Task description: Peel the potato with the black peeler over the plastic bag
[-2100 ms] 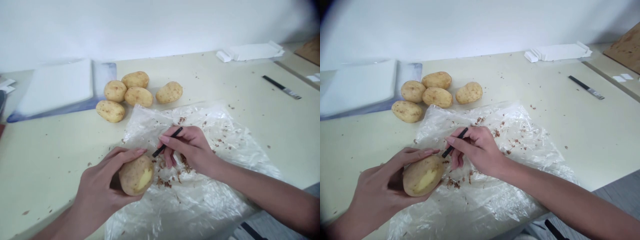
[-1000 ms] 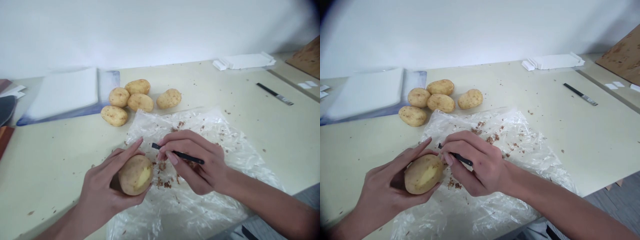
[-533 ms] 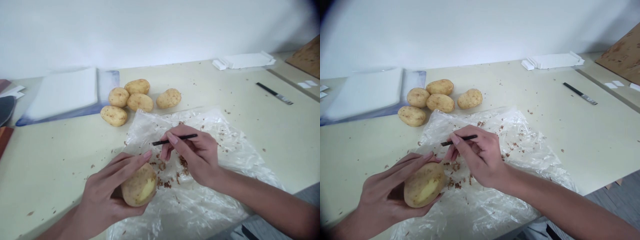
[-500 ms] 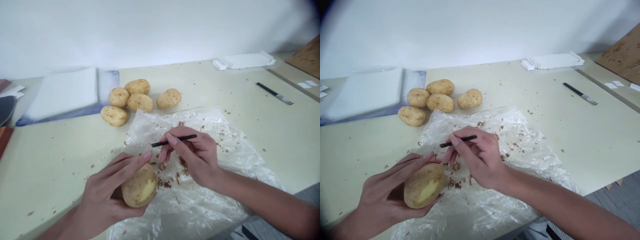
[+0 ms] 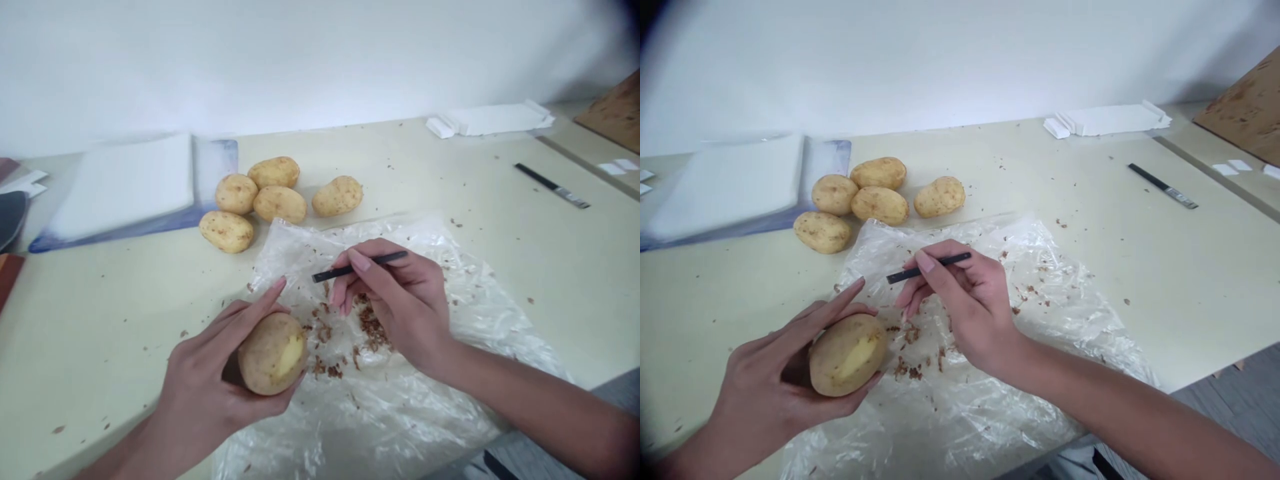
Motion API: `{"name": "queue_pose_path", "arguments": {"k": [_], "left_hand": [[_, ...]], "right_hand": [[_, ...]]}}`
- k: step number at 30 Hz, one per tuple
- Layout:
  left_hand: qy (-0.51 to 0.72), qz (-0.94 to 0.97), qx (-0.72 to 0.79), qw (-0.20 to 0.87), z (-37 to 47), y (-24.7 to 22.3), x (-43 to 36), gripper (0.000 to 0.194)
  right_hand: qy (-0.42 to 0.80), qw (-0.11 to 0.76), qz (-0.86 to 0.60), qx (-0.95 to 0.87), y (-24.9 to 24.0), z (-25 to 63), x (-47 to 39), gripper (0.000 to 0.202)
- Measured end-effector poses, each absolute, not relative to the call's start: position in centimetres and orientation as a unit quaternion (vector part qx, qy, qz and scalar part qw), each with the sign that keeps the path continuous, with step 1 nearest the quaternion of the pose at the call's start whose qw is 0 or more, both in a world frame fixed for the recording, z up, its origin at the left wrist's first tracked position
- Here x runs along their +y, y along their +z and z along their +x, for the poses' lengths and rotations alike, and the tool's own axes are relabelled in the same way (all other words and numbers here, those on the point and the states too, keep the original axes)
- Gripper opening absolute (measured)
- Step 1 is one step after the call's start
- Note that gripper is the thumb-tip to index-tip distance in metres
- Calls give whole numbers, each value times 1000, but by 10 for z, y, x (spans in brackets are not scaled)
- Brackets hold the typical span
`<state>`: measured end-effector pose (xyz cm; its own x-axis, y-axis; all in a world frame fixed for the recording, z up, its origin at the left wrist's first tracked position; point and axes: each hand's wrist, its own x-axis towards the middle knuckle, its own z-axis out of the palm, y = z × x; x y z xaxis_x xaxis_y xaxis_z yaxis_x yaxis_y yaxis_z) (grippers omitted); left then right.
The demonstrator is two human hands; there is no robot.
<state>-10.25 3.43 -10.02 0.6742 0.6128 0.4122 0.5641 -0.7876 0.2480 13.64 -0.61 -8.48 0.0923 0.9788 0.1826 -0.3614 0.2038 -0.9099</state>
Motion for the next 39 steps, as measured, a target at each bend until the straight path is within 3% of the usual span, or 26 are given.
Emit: {"name": "queue_pose_path", "arguments": {"k": [9,15,34,39], "left_hand": [[238,905,344,77,-102,-99,34,89],[240,908,322,121,-100,-97,37,66],[236,898,329,173,-100,-98,38,61],[227,891,348,185,-102,-98,38,58]], "right_hand": [[537,625,-362,-436,-90,142,-4,35],[619,547,-313,-469,-90,141,-8,38],[700,448,-262,-491,-94,146,-8,38],[652,495,-326,-473,-104,148,-2,43]]}}
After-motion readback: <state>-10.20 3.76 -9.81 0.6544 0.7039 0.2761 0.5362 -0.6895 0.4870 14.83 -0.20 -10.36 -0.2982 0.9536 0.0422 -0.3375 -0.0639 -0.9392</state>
